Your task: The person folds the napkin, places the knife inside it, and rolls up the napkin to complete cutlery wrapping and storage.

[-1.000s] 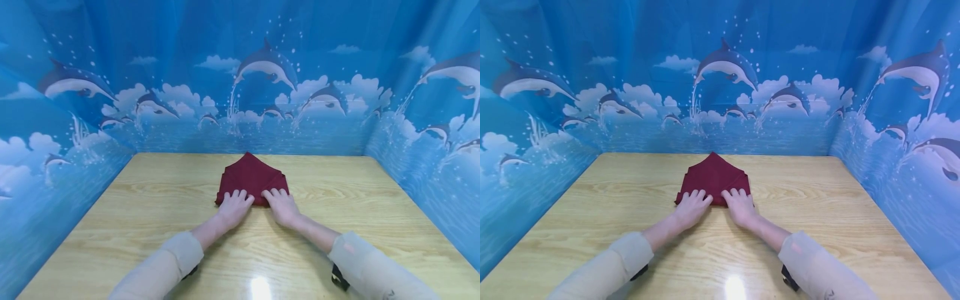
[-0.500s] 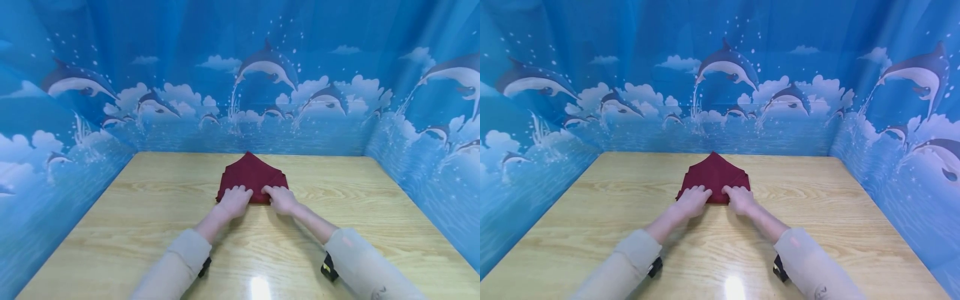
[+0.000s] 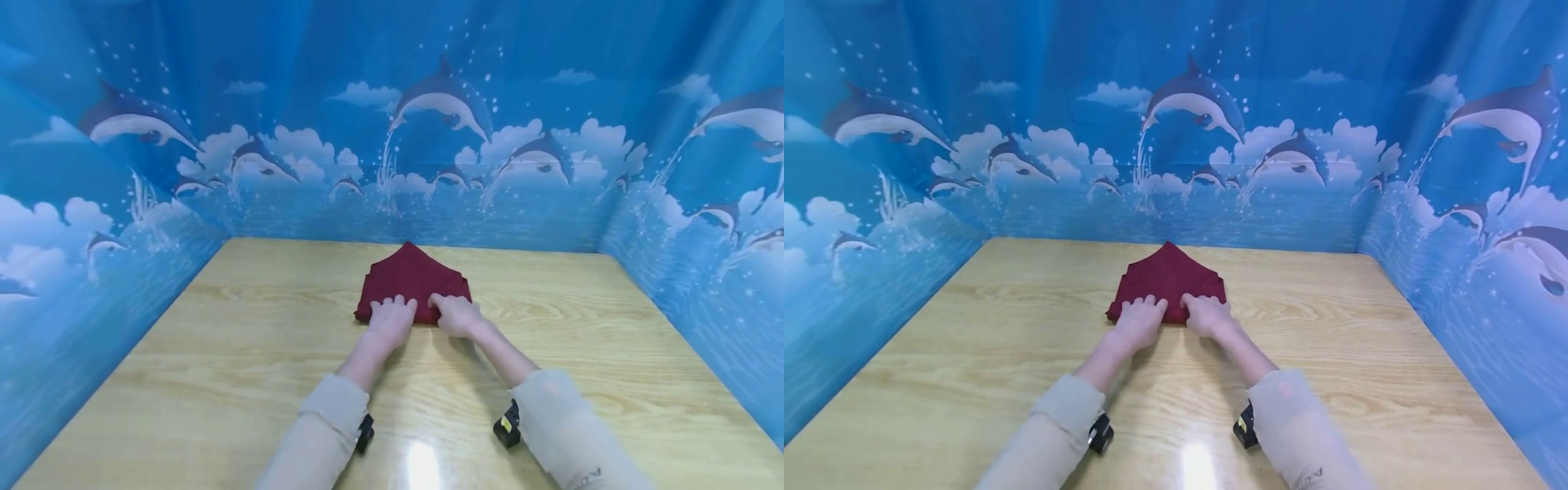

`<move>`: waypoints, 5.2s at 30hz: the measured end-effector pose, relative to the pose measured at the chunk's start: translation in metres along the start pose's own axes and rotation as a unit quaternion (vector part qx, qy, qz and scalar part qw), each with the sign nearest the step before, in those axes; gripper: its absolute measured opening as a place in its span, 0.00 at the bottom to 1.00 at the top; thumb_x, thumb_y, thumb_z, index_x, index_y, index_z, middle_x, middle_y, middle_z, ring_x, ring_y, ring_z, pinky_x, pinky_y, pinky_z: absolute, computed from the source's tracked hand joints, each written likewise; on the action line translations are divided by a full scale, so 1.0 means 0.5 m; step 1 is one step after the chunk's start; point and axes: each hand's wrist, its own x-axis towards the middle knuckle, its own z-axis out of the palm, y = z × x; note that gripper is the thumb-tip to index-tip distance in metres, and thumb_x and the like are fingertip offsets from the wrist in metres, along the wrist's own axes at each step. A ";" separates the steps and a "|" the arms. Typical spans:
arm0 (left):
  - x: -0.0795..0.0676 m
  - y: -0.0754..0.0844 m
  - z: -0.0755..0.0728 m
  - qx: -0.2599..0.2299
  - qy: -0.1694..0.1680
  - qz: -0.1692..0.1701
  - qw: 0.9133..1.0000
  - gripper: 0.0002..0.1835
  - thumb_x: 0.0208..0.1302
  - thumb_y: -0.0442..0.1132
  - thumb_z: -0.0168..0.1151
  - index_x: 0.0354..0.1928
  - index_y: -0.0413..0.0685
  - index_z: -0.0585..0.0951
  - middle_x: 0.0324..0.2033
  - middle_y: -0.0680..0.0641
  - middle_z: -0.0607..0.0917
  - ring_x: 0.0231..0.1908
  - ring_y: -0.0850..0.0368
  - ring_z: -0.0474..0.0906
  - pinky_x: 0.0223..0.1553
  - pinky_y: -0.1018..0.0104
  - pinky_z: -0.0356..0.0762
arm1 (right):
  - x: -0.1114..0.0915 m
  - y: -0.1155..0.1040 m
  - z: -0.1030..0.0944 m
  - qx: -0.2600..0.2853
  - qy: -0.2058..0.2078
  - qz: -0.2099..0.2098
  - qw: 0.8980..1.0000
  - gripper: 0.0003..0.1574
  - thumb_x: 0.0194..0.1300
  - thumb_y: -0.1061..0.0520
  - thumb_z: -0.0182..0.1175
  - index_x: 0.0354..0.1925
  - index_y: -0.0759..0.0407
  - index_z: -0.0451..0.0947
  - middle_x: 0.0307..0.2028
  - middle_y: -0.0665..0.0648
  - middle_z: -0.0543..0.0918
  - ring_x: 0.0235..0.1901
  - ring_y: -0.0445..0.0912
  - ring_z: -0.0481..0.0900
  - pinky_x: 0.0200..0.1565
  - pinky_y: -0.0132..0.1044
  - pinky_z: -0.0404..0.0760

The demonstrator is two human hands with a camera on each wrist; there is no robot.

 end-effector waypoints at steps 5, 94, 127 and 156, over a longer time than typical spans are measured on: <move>0.004 0.002 0.002 0.004 0.003 -0.012 1.000 0.12 0.69 0.35 0.48 0.52 0.49 0.74 0.46 0.41 0.77 0.46 0.43 0.75 0.47 0.40 0.69 | -0.003 -0.031 0.014 -0.077 0.028 0.050 0.995 0.23 0.60 0.57 0.57 0.54 0.56 0.69 0.48 0.65 0.76 0.49 0.63 0.68 0.44 0.65 0.65; 0.028 0.001 0.017 0.022 0.070 -0.018 0.997 0.14 0.57 0.36 0.62 0.46 0.45 0.75 0.40 0.41 0.79 0.43 0.45 0.73 0.41 0.49 0.74 | 0.020 -0.065 0.035 -0.107 0.098 0.059 0.988 0.07 0.64 0.66 0.51 0.42 0.65 0.68 0.38 0.66 0.70 0.39 0.62 0.71 0.32 0.58 0.75; 0.040 -0.003 0.009 0.027 0.043 -0.015 0.999 0.14 0.63 0.38 0.57 0.49 0.43 0.73 0.47 0.41 0.75 0.51 0.45 0.69 0.56 0.47 0.63 | 0.042 -0.032 0.019 -0.094 0.033 0.019 0.995 0.22 0.66 0.64 0.51 0.58 0.55 0.70 0.51 0.65 0.73 0.51 0.63 0.70 0.44 0.64 0.70; 0.038 -0.005 0.016 0.090 0.089 0.020 0.992 0.09 0.67 0.37 0.51 0.44 0.45 0.79 0.37 0.43 0.80 0.40 0.49 0.75 0.42 0.55 0.74 | 0.064 0.005 0.005 -0.084 0.002 -0.023 0.996 0.20 0.70 0.54 0.49 0.58 0.55 0.69 0.54 0.64 0.73 0.55 0.59 0.69 0.49 0.61 0.69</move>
